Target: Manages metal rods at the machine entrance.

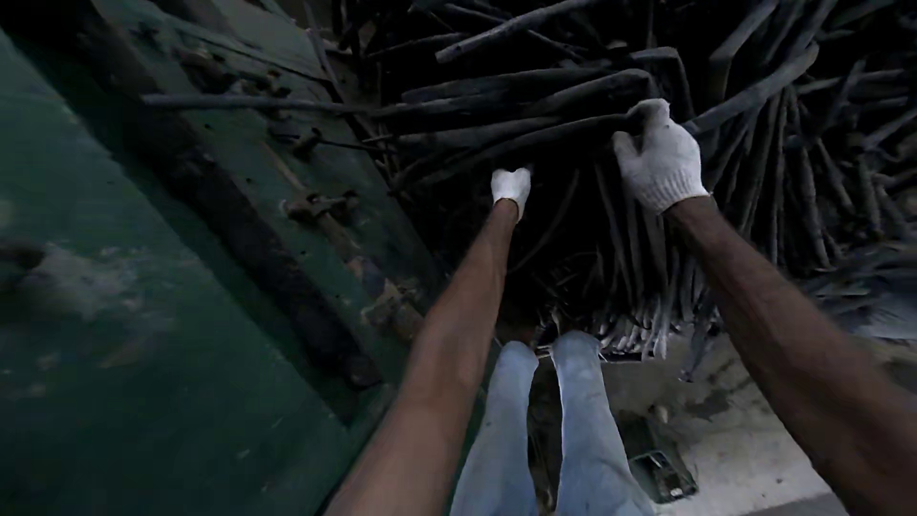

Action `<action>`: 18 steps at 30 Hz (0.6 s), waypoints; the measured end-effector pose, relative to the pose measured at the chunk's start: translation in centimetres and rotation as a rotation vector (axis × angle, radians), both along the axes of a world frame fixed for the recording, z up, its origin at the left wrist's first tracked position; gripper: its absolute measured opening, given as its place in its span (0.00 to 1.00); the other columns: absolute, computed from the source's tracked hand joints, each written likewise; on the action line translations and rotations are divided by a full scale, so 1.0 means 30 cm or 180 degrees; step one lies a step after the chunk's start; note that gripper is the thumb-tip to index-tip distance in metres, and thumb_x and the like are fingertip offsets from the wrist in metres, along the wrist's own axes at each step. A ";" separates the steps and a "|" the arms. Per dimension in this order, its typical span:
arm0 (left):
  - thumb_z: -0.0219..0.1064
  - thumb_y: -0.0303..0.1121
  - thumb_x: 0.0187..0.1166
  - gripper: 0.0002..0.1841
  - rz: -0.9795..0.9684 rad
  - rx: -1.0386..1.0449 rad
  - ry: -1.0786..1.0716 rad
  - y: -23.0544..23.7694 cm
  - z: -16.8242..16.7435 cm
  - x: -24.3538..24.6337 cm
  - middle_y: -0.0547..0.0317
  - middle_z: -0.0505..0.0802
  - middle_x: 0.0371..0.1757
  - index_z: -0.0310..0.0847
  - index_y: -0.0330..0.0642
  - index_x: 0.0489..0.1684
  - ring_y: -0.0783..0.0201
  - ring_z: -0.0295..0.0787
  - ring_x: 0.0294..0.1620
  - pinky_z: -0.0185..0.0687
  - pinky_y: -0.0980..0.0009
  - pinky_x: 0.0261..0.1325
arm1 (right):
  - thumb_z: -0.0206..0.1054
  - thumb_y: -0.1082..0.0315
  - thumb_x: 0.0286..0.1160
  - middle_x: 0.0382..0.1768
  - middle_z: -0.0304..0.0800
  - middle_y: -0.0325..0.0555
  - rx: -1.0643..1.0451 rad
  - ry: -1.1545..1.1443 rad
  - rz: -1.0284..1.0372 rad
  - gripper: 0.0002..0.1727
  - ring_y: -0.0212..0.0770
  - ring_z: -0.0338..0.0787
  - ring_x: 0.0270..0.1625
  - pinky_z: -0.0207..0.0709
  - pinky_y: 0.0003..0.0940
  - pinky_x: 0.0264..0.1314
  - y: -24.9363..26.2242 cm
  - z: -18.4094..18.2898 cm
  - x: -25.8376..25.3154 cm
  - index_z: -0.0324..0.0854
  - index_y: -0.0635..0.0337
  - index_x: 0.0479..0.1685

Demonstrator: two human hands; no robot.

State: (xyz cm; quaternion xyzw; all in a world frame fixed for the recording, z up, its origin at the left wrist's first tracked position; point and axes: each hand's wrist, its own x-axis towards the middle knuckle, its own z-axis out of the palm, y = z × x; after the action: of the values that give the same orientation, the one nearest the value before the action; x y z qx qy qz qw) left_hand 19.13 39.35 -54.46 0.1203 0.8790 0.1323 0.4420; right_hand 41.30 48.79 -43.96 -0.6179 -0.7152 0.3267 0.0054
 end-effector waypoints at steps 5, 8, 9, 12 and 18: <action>0.65 0.53 0.83 0.31 0.0524 0.0854 -0.1341 -0.292 0.190 0.149 0.51 0.89 0.69 0.69 0.55 0.84 0.52 0.93 0.60 0.94 0.49 0.57 | 0.51 0.60 0.87 0.48 0.90 0.57 -0.0716 0.0126 -0.0239 0.24 0.60 0.93 0.44 0.85 0.67 0.41 -0.261 0.053 -0.035 0.64 0.48 0.81; 0.58 0.55 0.88 0.25 0.0619 0.0850 -0.2145 -0.529 0.365 0.249 0.57 0.89 0.72 0.75 0.60 0.81 0.54 0.91 0.65 0.90 0.48 0.63 | 0.55 0.58 0.88 0.46 0.92 0.54 -0.1482 0.0324 -0.0213 0.36 0.56 0.93 0.37 0.87 0.65 0.35 -0.556 0.050 -0.088 0.45 0.36 0.94; 0.57 0.58 0.88 0.26 0.0704 0.0708 -0.2211 -0.604 0.404 0.268 0.60 0.88 0.74 0.75 0.64 0.81 0.56 0.88 0.68 0.86 0.48 0.68 | 0.56 0.57 0.88 0.49 0.92 0.54 -0.1830 0.0411 -0.0222 0.40 0.55 0.94 0.38 0.88 0.64 0.39 -0.651 0.047 -0.106 0.37 0.32 0.96; 0.59 0.55 0.87 0.22 0.1108 0.0350 -0.1754 -0.816 0.400 0.283 0.63 0.92 0.68 0.85 0.58 0.71 0.63 0.87 0.69 0.82 0.53 0.74 | 0.59 0.51 0.88 0.62 0.90 0.51 -0.2713 0.0558 -0.0273 0.45 0.50 0.94 0.52 0.89 0.61 0.55 -0.903 0.017 -0.145 0.30 0.30 0.97; 0.56 0.57 0.88 0.25 0.0875 -0.0518 -0.1349 -1.129 0.420 0.137 0.59 0.90 0.70 0.80 0.55 0.76 0.62 0.87 0.70 0.83 0.54 0.74 | 0.62 0.49 0.85 0.62 0.90 0.50 -0.3511 0.0339 0.0367 0.47 0.48 0.95 0.53 0.88 0.56 0.59 -1.148 0.005 -0.236 0.33 0.29 0.97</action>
State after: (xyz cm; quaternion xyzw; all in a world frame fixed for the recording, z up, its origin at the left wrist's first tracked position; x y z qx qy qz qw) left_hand 23.25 5.48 -41.85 -0.0665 0.7827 0.1421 0.6023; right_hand 34.21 14.36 -43.80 -0.4717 -0.4695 0.6832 -0.3005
